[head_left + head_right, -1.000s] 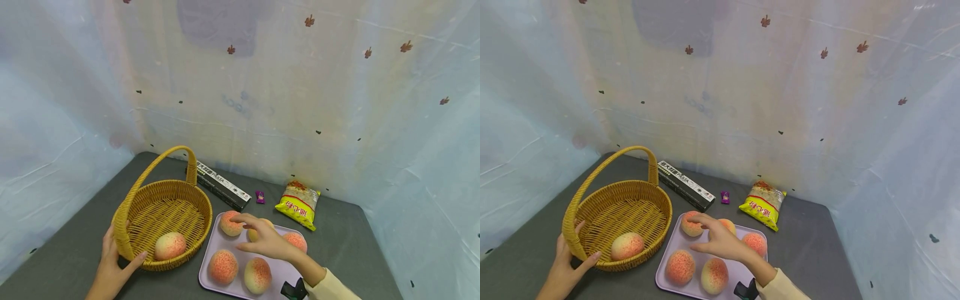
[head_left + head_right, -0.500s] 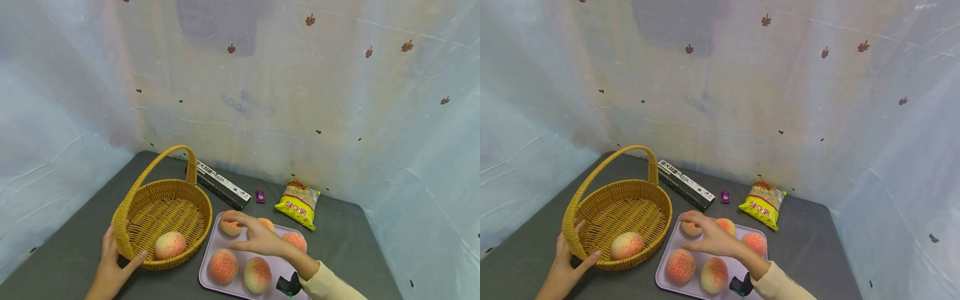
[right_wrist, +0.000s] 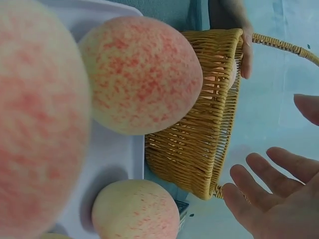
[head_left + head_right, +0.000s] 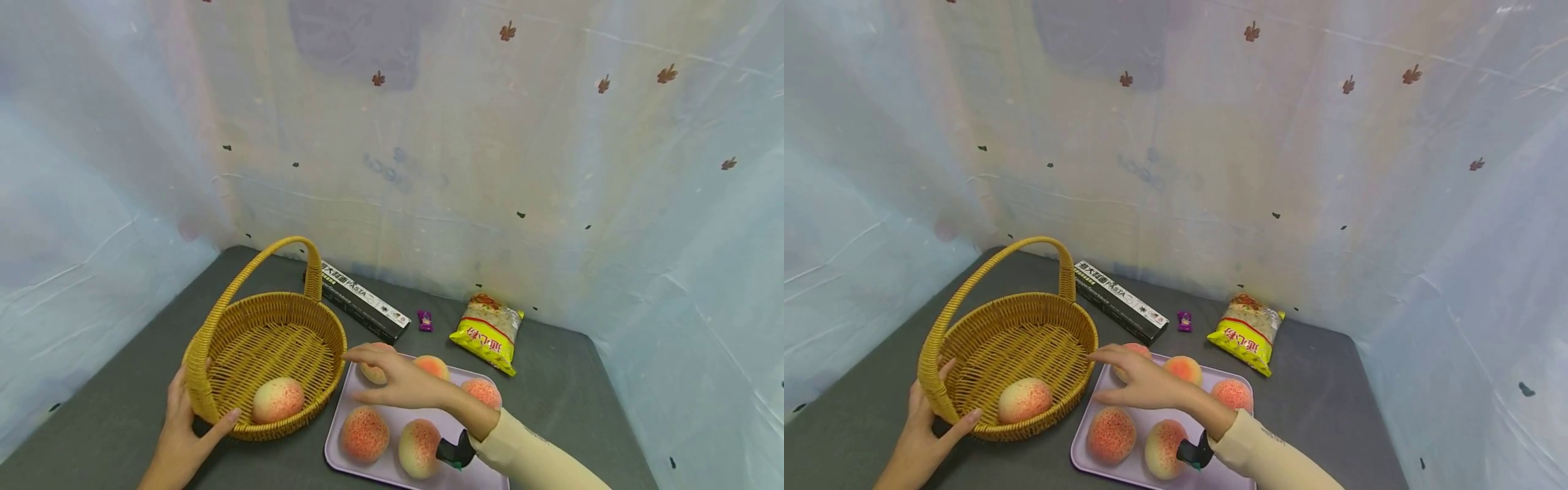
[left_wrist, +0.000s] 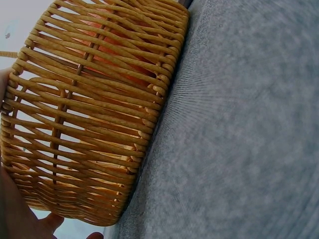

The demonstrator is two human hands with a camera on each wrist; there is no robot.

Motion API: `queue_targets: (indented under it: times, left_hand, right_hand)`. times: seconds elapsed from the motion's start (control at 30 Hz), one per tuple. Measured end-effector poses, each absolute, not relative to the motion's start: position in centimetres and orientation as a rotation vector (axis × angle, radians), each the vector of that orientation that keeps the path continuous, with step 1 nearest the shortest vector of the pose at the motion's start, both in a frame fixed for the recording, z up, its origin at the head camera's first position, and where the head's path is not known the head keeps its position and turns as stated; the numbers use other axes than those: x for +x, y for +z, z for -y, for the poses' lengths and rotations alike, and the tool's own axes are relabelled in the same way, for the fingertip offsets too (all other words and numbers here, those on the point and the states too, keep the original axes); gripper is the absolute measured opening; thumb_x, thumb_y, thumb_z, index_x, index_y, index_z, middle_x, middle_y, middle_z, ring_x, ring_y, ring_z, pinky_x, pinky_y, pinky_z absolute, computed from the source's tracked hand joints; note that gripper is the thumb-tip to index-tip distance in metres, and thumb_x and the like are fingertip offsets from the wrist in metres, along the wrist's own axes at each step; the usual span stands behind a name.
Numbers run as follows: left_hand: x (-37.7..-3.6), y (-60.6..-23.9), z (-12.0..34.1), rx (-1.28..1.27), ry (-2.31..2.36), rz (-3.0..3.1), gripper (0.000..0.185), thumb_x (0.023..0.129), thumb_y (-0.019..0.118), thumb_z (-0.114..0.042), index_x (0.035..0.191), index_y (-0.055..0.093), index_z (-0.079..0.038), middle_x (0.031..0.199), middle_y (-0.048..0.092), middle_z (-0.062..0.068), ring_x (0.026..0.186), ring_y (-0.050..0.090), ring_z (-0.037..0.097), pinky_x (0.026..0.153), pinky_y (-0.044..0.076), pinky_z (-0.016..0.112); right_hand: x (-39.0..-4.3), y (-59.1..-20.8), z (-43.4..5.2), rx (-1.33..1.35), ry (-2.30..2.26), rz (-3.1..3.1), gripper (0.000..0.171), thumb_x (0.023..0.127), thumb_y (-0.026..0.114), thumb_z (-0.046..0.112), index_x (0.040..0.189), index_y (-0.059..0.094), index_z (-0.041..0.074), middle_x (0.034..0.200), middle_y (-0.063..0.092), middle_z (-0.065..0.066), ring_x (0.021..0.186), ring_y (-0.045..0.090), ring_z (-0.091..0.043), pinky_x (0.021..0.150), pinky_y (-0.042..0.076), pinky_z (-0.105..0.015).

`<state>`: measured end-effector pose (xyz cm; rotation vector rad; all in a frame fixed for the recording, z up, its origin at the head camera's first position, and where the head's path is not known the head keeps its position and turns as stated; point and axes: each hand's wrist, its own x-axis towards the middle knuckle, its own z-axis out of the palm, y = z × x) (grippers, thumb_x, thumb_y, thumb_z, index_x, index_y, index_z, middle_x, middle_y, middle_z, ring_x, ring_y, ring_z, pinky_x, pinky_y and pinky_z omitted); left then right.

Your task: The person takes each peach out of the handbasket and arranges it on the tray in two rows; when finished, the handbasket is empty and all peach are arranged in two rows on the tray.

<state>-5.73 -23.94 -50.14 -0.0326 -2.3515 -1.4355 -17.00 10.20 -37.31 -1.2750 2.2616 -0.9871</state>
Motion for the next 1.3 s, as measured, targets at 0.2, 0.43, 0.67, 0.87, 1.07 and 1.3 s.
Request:
queue_targets:
  times: [0.2, 0.43, 0.67, 0.87, 1.07, 1.3]
  left_hand:
    - [-5.7, -50.1, 23.9, -0.016, -1.443, 2.363, 0.093, 0.089, 0.075, -0.009, 0.161, 0.019, -0.024, 0.163, -0.006, 0.003, 0.148, -0.008, 0.012, 0.098, 0.008, 0.082]
    - [-5.6, -50.1, 24.0, -0.022, -1.426, 2.361, 0.094, 0.088, 0.076, -0.010, 0.161, 0.019, -0.027, 0.164, -0.005, 0.001, 0.148, -0.007, 0.011, 0.099, 0.009, 0.081]
    - [-5.6, -50.1, 23.9, -0.021, -1.435, 2.359, 0.093, 0.088, 0.076, -0.009, 0.161, 0.020, -0.025, 0.163, -0.005, 0.002, 0.149, -0.007, 0.014, 0.099, 0.008, 0.081]
    - [-5.6, -50.1, 23.8, -0.006, -1.447, 2.370, 0.093, 0.090, 0.075, -0.010, 0.161, 0.018, -0.023, 0.163, -0.007, 0.004, 0.149, -0.008, 0.019, 0.097, 0.009, 0.082]
    - [-5.7, -50.1, 23.9, -0.014, -1.444, 2.362, 0.093, 0.090, 0.075, -0.009, 0.161, 0.018, -0.023, 0.164, -0.007, 0.004, 0.148, -0.009, 0.010, 0.097, 0.009, 0.083]
    - [-5.7, -50.2, 23.9, -0.017, -1.447, 2.358, 0.092, 0.089, 0.075, -0.008, 0.161, 0.018, -0.022, 0.164, -0.006, 0.003, 0.147, -0.007, 0.009, 0.096, 0.012, 0.082]
  right_hand:
    - [-17.9, -36.9, -8.9, -1.341, -0.872, -2.226, 0.050, 0.097, 0.066, 0.021, 0.143, 0.052, 0.009, 0.145, 0.051, -0.008, 0.132, 0.045, -0.012, 0.109, 0.036, -0.029]
    - [-18.4, -36.8, -7.4, -1.420, -0.697, -2.222, 0.045, 0.098, 0.065, 0.023, 0.140, 0.057, 0.006, 0.142, 0.054, -0.010, 0.135, 0.045, -0.014, 0.110, 0.034, -0.026]
    - [-18.6, -36.6, -5.6, -1.445, -0.542, -2.147, 0.047, 0.102, 0.059, 0.028, 0.142, 0.054, 0.005, 0.145, 0.051, -0.009, 0.136, 0.043, -0.012, 0.108, 0.036, -0.024]
    - [-18.7, -36.5, -3.8, -1.485, -0.432, -2.064, 0.048, 0.102, 0.058, 0.026, 0.142, 0.052, 0.001, 0.143, 0.053, -0.010, 0.133, 0.045, -0.012, 0.104, 0.037, -0.020]
    - [-18.6, -36.6, -2.2, -1.353, -0.439, -2.066, 0.050, 0.101, 0.060, 0.031, 0.144, 0.052, 0.005, 0.143, 0.055, -0.003, 0.132, 0.045, -0.007, 0.105, 0.035, -0.019]
    - [-18.7, -36.9, -0.3, -1.490, -0.349, -2.071, 0.039, 0.103, 0.056, 0.025, 0.136, 0.058, 0.003, 0.125, 0.063, -0.003, 0.113, 0.056, -0.007, 0.091, 0.041, -0.014]
